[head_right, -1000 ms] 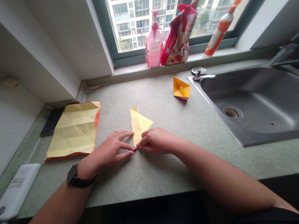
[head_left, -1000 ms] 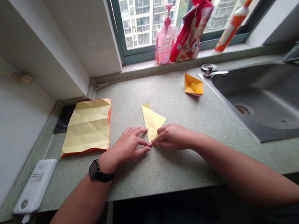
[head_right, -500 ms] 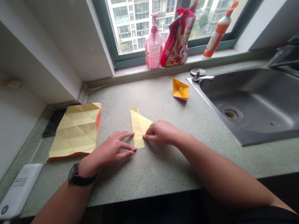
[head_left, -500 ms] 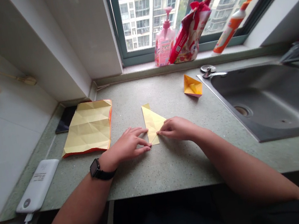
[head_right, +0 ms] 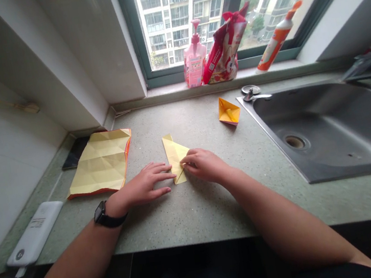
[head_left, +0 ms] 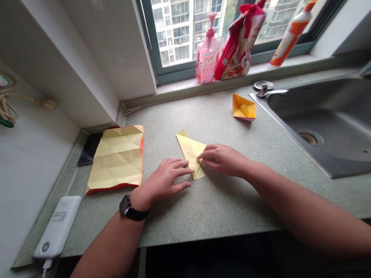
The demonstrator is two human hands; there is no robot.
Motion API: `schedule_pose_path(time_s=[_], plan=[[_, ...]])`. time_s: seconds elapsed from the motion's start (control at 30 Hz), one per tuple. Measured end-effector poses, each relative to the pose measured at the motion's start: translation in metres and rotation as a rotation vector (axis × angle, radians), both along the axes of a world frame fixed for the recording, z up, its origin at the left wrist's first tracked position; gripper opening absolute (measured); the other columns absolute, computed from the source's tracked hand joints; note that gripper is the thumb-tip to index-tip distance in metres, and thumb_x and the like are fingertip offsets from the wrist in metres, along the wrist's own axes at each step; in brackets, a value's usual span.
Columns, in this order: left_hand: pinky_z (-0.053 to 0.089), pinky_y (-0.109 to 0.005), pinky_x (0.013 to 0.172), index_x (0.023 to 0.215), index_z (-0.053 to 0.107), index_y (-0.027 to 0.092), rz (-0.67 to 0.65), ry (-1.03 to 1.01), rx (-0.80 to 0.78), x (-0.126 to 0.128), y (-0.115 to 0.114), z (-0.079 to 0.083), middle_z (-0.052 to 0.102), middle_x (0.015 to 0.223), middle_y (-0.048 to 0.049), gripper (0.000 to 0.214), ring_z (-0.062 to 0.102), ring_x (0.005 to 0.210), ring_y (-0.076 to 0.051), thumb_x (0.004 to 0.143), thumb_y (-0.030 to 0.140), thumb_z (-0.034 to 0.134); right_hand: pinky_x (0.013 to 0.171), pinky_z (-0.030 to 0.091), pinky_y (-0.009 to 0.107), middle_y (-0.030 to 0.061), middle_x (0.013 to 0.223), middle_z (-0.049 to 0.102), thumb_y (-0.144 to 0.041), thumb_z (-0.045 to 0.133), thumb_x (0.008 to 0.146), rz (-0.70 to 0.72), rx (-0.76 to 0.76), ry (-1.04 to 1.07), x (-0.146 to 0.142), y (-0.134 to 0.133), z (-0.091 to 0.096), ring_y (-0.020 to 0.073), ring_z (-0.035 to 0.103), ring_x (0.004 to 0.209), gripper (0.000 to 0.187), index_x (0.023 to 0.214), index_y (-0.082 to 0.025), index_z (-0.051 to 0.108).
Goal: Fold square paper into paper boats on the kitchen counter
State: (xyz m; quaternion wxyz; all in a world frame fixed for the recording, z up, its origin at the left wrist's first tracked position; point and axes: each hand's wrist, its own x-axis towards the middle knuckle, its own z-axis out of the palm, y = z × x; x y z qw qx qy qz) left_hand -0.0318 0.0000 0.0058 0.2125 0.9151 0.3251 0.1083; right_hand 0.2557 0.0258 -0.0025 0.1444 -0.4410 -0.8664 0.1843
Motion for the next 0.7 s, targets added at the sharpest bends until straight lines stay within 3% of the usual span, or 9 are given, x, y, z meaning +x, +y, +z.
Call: schedule_pose_path(time_s=[0.23, 0.33, 0.43, 0.57, 0.7], plan=[[0.029, -0.061, 0.134, 0.151, 0.065, 0.031, -0.078, -0.009, 0.008, 0.014, -0.012, -0.004, 0.056, 0.166, -0.0101, 0.052, 0.048, 0.157, -0.033, 0.101, 0.038, 0.078, 0.111, 0.053, 0.048, 0.0140, 0.138, 0.075, -0.032, 0.067, 0.103, -0.047, 0.100, -0.034, -0.001, 0.001, -0.014, 0.0307, 0.069, 0.126, 0.030, 0.130, -0.023, 0.079], [0.039, -0.054, 0.130, 0.145, 0.069, 0.029, -0.080, -0.083, 0.028, 0.018, -0.013, -0.003, 0.065, 0.157, -0.0089, 0.042, 0.058, 0.147, -0.030, 0.104, 0.035, 0.072, 0.114, 0.051, 0.052, 0.0143, 0.144, 0.072, -0.033, 0.074, 0.100, -0.026, 0.126, -0.057, -0.003, 0.000, -0.018, 0.0329, 0.065, 0.133, 0.035, 0.134, -0.024, 0.076], [0.049, -0.049, 0.119, 0.132, 0.075, 0.027, 0.106, -0.177, 0.113, 0.013, -0.005, -0.002, 0.075, 0.137, -0.0078, 0.028, 0.067, 0.131, -0.027, 0.107, 0.030, 0.064, 0.115, 0.050, 0.053, 0.0128, 0.145, 0.072, -0.026, 0.071, 0.100, -0.012, 0.121, -0.067, -0.003, 0.002, -0.021, 0.0322, 0.064, 0.133, 0.035, 0.135, -0.026, 0.075], [0.051, -0.055, 0.116, 0.135, 0.070, 0.021, 0.480, -0.155, 0.259, -0.004, 0.013, -0.004, 0.072, 0.135, -0.0125, 0.033, 0.065, 0.127, -0.032, 0.103, 0.027, 0.065, 0.113, 0.051, 0.052, 0.0105, 0.147, 0.070, -0.013, 0.060, 0.102, -0.052, 0.136, -0.092, 0.002, 0.006, -0.024, 0.0313, 0.062, 0.134, 0.038, 0.132, -0.029, 0.077], [0.054, -0.050, 0.113, 0.131, 0.072, 0.022, 0.528, -0.138, 0.208, -0.015, 0.022, -0.009, 0.074, 0.128, -0.0096, 0.033, 0.068, 0.123, -0.030, 0.100, 0.020, 0.064, 0.113, 0.050, 0.054, 0.0108, 0.148, 0.067, -0.006, 0.060, 0.097, -0.168, 0.175, -0.106, 0.007, 0.011, -0.028, 0.0350, 0.059, 0.137, 0.043, 0.124, -0.032, 0.082]])
